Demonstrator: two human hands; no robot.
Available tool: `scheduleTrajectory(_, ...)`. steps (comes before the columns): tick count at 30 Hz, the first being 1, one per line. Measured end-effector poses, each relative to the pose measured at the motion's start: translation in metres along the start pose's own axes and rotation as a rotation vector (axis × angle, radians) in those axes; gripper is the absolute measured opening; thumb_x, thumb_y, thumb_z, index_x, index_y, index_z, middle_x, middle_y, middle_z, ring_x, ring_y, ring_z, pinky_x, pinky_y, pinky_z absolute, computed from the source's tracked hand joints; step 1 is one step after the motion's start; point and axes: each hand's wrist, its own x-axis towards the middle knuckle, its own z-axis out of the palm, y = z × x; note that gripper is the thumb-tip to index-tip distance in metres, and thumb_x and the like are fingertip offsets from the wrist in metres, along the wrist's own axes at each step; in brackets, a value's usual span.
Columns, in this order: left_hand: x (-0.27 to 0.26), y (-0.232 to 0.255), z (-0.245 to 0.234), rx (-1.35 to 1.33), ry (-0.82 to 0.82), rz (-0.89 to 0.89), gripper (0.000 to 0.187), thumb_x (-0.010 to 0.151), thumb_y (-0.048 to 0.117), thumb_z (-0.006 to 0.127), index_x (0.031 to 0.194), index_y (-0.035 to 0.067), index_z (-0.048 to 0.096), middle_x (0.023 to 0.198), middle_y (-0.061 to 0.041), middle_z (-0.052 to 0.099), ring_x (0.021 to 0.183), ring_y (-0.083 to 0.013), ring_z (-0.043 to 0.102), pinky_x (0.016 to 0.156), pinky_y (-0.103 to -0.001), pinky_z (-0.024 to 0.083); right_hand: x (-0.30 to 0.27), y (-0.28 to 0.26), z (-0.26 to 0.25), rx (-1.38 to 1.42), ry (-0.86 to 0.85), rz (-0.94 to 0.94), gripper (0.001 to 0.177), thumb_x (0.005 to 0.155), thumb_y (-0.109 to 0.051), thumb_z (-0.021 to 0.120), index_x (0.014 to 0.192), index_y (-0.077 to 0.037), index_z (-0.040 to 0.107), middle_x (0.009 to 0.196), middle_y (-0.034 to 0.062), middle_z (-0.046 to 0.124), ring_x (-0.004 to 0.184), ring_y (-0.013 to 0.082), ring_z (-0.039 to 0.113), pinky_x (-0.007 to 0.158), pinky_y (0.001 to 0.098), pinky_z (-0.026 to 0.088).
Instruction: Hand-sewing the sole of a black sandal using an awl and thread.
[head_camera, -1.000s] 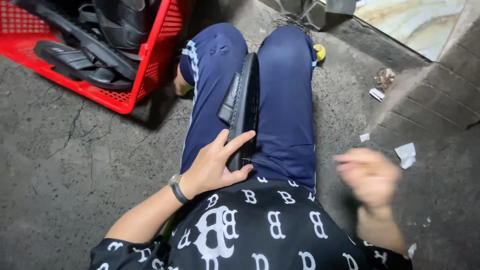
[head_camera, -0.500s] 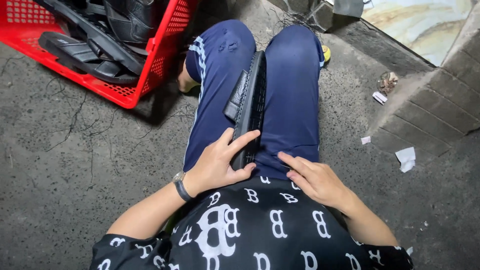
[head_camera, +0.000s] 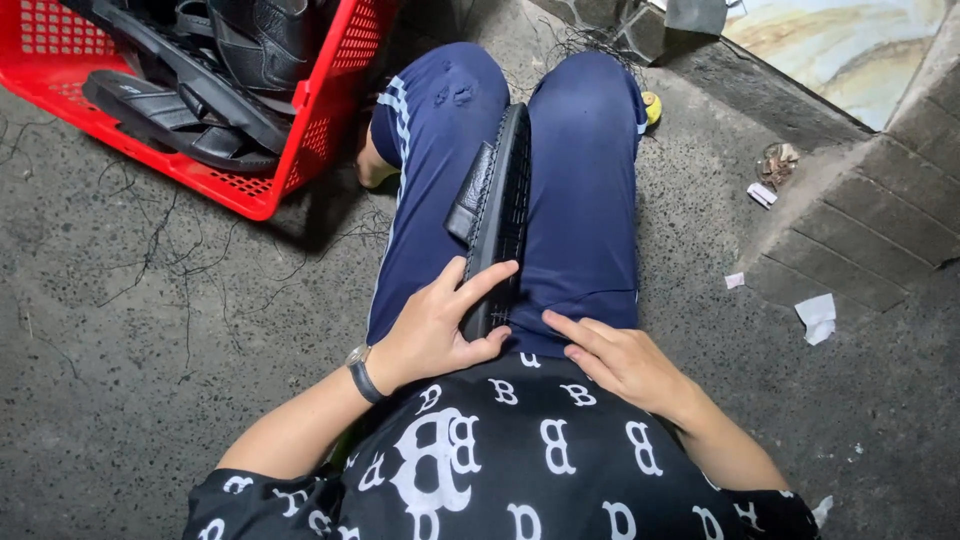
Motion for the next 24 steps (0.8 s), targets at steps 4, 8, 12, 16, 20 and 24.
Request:
scheduleTrajectory(4,0.0,-0.001,0.001,0.009,0.002,0.001,0.069,0.077,0.033,0.071,0.141,0.024,0.046,0.083,-0.008,0.041,0.064,-0.0389,0.056,0.055,-0.039,0.05,-0.001,0.008,0.008,0.027,0.021,-0.015,0.044,0.095,-0.017,0.044,0.138,-0.017,0.051,0.075,0.0061,0.064,0.058,0.0266,0.066,0.049,0.0322,0.053)
scheduleTrajectory(8,0.0,-0.001,0.001,-0.001,0.004,0.001,0.069,0.076,0.033,0.071,0.14,0.023,0.046,0.083,-0.008,0.042,0.064,-0.0385,0.057,0.055,-0.039,0.05,0.002,0.009,0.013,0.123,0.07,-0.061,0.042,0.094,-0.012,0.046,0.136,-0.014,0.054,0.072,0.007,0.06,0.058,0.025,0.063,0.051,0.0297,0.053)
scheduleTrajectory(12,0.0,-0.001,0.001,0.018,0.001,0.002,0.07,0.076,0.034,0.07,0.141,0.024,0.045,0.083,-0.008,0.041,0.064,-0.0392,0.056,0.054,-0.041,0.05,0.013,0.004,0.016,0.213,0.115,-0.046,0.045,0.092,-0.011,0.052,0.136,-0.007,0.052,0.105,0.0142,0.071,0.09,0.0289,0.072,0.07,0.0336,0.058)
scheduleTrajectory(16,0.0,-0.001,0.001,0.028,0.006,0.001,0.07,0.076,0.035,0.07,0.14,0.024,0.045,0.083,-0.007,0.041,0.063,-0.0395,0.056,0.053,-0.041,0.049,0.007,0.043,0.052,0.273,0.135,-0.039,0.048,0.091,-0.012,0.055,0.138,-0.004,0.049,0.116,0.0176,0.068,0.1,0.0314,0.068,0.078,0.0376,0.057)
scheduleTrajectory(20,0.001,-0.003,0.003,0.022,0.012,0.001,0.067,0.075,0.034,0.07,0.138,0.024,0.048,0.083,-0.007,0.042,0.063,-0.0381,0.057,0.053,-0.04,0.05,0.021,0.031,0.063,0.856,0.209,-0.123,0.038,0.092,0.0,0.042,0.128,0.013,0.044,0.062,0.0135,0.057,0.045,0.0174,0.049,0.045,0.0276,0.047)
scheduleTrajectory(24,-0.005,-0.008,-0.004,0.017,0.0,-0.091,0.059,0.075,0.024,0.067,0.132,0.023,0.053,0.086,-0.01,0.047,0.066,-0.0405,0.059,0.052,-0.045,0.05,-0.121,0.116,0.069,1.894,-0.221,-0.831,0.031,0.099,-0.028,0.049,0.111,0.001,0.055,0.065,0.0074,0.052,0.051,0.0131,0.048,0.048,0.0254,0.045)
